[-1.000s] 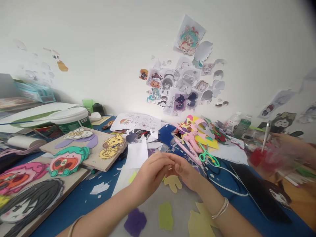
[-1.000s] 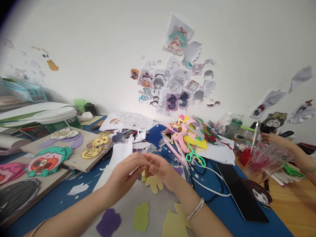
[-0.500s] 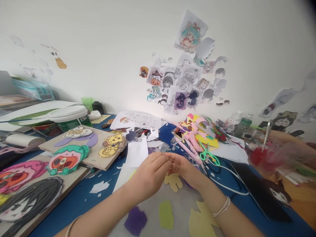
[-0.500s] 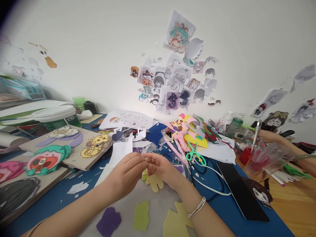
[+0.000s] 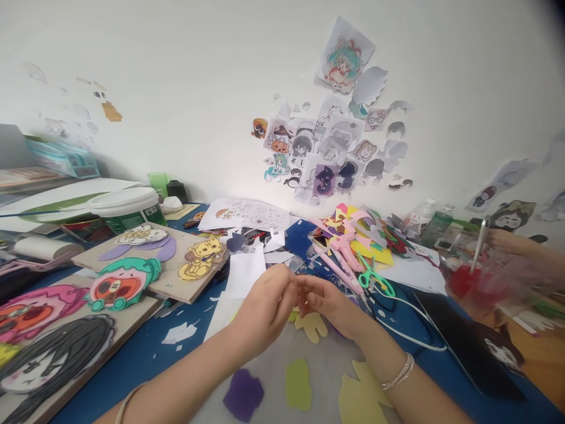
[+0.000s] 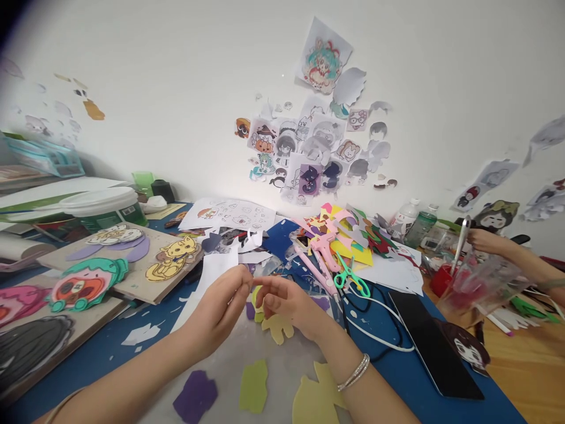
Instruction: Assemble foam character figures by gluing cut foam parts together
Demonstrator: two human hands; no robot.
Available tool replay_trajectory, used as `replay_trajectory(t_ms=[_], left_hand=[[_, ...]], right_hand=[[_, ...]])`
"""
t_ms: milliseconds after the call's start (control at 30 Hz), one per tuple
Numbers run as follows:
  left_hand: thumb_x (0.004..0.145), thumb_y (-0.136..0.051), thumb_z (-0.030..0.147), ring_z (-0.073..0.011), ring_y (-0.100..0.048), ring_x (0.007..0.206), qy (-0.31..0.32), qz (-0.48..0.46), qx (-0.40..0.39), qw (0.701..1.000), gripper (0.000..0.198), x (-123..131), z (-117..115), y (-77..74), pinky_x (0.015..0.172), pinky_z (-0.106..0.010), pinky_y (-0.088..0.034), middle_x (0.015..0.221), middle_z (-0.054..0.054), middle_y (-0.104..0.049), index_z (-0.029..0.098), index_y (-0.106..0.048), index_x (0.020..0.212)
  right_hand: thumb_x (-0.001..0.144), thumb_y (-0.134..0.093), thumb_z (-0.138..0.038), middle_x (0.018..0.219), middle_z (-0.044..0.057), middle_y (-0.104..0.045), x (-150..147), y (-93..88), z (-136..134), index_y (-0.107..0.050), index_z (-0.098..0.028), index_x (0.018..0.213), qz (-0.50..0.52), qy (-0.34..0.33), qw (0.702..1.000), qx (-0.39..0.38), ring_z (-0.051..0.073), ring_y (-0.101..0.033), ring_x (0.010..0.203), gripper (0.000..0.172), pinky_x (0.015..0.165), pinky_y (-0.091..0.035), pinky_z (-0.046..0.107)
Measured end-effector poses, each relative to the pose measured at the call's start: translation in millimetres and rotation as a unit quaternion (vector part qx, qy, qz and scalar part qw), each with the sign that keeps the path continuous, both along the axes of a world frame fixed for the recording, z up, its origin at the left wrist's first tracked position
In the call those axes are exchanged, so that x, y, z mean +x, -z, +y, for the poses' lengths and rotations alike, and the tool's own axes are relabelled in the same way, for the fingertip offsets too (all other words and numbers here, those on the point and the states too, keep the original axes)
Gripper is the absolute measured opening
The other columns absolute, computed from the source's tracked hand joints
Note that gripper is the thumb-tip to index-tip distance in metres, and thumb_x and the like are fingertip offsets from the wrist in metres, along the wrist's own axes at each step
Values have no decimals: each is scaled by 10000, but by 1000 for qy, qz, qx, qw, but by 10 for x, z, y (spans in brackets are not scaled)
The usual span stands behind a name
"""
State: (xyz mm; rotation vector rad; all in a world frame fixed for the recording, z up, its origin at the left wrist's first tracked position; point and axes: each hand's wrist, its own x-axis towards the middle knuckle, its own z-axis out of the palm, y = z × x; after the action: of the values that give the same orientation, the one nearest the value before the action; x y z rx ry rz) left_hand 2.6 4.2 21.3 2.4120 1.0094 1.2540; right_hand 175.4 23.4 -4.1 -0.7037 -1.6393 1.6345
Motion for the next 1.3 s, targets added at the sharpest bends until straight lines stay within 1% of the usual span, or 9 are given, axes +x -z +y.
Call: replay_trajectory(t_ms=[133,267,400,600,767,1000,1100,1200,1300], left_hand=[[852,-345,167,-94,-394,497,2,37,-57,998,280,33,30,1,482,-211,-315,536,38,-423,193,-386,576],[848,-431,237,-92,-456,509,9,10,-119,993,265,51,55,-1,480,-197,-333,555,30,-549,193,-540,610],[844,-477,274,-102,-551,620,35,-58,-186,980,203,49,51,-31,542,-174,-396,676,28,-667,217,-625,717],[856,-427,240,-115,-578,665,53,-81,-235,967,228,63,57,-30,585,-185,-426,698,22,-681,219,-634,763],[841,-458,344,-121,-553,613,29,-93,-275,957,247,79,69,-3,522,-195,-411,669,6,-653,197,-585,689],[863,-386,244,-121,-497,583,-23,-13,-169,985,237,94,52,44,530,-221,-377,631,16,-577,198,-488,654],[882,-333,220,-127,-501,602,1,6,-131,991,256,102,42,71,561,-237,-382,642,9,-557,198,-461,661],[907,-279,234,-127,-511,619,38,2,-140,989,280,107,23,82,585,-243,-392,677,2,-562,199,-461,697],[916,-273,260,-127,-502,611,40,-7,-168,985,272,104,3,59,569,-242,-389,683,5,-550,204,-457,724]], right_hand=[[752,-553,-563,751,10,-519,1,-45,-18,-605,-165,978,-23,43,999,4,107,-463,632,461,604,-379,251],[810,-496,-534,624,-15,-471,14,-73,-23,-583,-148,760,-39,78,996,29,105,-437,600,399,589,-354,243],[780,-529,-547,634,-20,-468,29,-44,-1,-572,-154,789,-37,68,996,32,108,-441,598,396,593,-360,246],[774,-532,-552,669,-10,-485,14,-47,8,-561,-155,770,-64,84,993,58,104,-430,592,398,580,-344,241],[754,-541,-572,653,-10,-493,-6,-88,-9,-571,-155,749,-98,114,987,63,108,-430,590,418,565,-336,237],[770,-550,-538,600,-27,-452,-21,-43,-2,-564,-158,754,-89,105,989,50,101,-407,556,380,538,-311,235],[770,-556,-530,609,-22,-459,-30,-33,-7,-567,-158,756,-76,86,993,42,105,-415,566,372,553,-317,242],[766,-554,-537,608,-23,-449,-33,-30,-12,-557,-160,749,-60,68,995,34,109,-420,574,378,562,-320,245],[773,-546,-536,607,-25,-448,-22,-29,-12,-542,-160,734,-52,67,996,38,105,-414,570,379,560,-308,245]])
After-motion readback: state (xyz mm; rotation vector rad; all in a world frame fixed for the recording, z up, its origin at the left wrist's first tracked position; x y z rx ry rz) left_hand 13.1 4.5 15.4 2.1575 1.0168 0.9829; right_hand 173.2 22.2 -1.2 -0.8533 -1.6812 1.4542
